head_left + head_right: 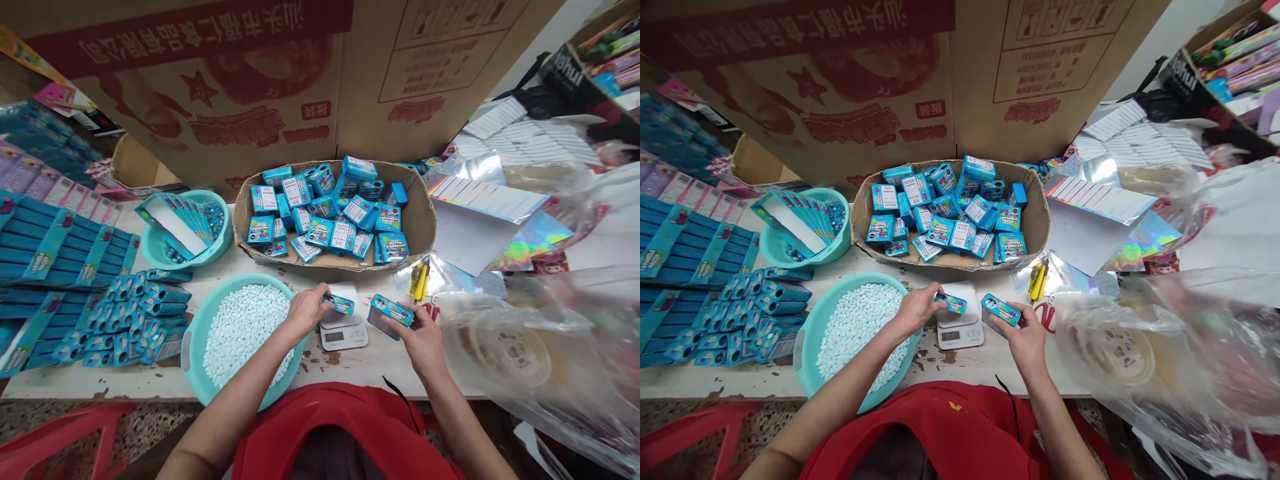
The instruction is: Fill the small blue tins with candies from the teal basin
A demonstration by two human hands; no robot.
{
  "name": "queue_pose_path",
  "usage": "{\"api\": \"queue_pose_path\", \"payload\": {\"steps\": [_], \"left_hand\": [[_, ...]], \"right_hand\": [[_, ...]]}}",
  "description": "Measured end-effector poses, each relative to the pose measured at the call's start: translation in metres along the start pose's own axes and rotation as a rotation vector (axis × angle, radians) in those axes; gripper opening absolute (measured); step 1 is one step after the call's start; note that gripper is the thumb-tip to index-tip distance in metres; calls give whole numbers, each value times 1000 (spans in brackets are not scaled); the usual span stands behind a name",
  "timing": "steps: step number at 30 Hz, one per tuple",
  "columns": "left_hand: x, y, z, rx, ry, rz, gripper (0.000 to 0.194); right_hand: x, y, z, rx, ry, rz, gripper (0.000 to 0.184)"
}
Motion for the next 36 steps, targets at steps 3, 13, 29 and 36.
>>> {"api": "queue_pose_path", "payload": {"steps": [3,13,29,36], "left_hand": [[0,7,1,-29,27,110,17],[-64,-40,-91,390,-86,-72,15],[-256,-53,-114,624,-962,-92,36],[-177,3,-93,462,-573,-19,37]], "right_hand": [[0,1,2,-25,-7,-16,52],[8,59,17,-209,-102,-79,51],[26,24,11,-101,-130,-45,49],[26,23,14,-61,-69,-14,46]]}}
Point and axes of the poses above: each hand's wrist, its own z-axis towards the middle knuckle, its own y-axis out of the palm, x = y × z, the point moved 2 cm from there along z, towards the middle knuckle, and after that the axes turned 14 degrees about -x, right-handed, at the moved point
